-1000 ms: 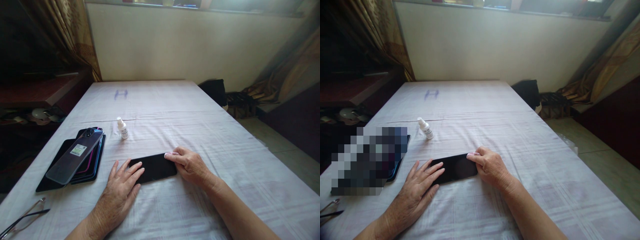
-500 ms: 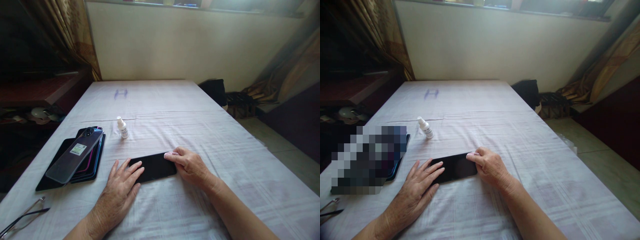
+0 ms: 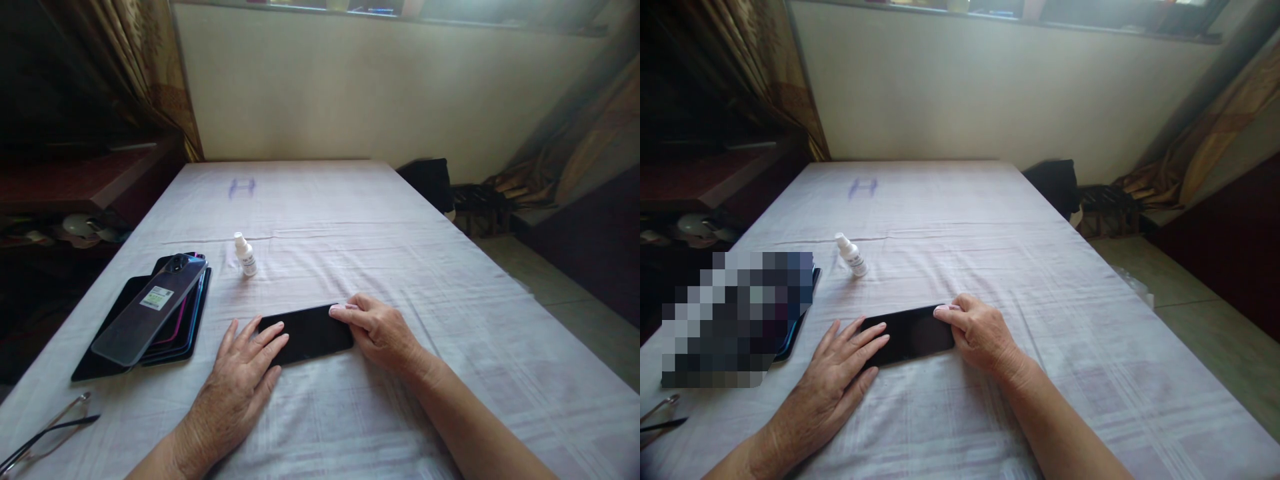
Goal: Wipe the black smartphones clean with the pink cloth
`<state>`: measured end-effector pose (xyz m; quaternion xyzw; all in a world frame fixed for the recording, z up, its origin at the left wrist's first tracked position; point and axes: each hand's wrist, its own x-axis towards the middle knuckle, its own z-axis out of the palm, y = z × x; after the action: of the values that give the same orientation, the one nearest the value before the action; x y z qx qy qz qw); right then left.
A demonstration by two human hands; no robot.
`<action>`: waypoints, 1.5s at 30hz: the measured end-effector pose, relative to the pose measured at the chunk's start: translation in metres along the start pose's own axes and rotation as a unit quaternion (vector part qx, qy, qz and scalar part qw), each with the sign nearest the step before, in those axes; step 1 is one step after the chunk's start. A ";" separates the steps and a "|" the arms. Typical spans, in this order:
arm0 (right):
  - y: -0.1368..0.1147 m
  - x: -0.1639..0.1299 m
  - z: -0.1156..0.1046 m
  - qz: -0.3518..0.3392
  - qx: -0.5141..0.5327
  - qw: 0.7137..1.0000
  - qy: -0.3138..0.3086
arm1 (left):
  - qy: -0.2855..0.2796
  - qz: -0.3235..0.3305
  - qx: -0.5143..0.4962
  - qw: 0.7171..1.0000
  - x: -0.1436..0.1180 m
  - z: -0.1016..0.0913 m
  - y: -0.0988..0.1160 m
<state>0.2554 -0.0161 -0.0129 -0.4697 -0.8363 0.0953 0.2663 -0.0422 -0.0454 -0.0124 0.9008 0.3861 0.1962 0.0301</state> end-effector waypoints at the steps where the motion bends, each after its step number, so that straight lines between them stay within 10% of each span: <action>1: 0.000 0.000 0.000 0.001 -0.002 1.000 0.000 | -0.004 -0.002 0.000 1.000 0.000 0.000 0.000; 9: 0.006 -0.007 -0.021 -0.009 0.152 0.983 -0.098 | -0.014 -0.013 -0.001 1.000 -0.002 0.001 -0.001; 18: 0.005 -0.002 0.000 0.027 -0.017 0.999 0.015 | -0.013 -0.012 -0.002 1.000 -0.002 0.001 -0.001; 27: 0.007 -0.008 -0.021 0.009 0.121 0.989 -0.083 | -0.011 -0.003 0.004 1.000 -0.001 -0.001 0.000; 34: 0.004 -0.002 -0.004 0.035 0.000 0.999 0.000 | -0.006 -0.016 0.002 1.000 -0.002 0.000 0.002; 45: 0.008 -0.008 -0.019 0.024 0.067 0.996 -0.056 | 0.011 -0.051 0.030 0.998 -0.005 0.006 -0.001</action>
<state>0.2752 -0.0205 -0.0032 -0.4649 -0.8299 0.1839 0.2478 -0.0439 -0.0475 -0.0197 0.8785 0.4372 0.1925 0.0091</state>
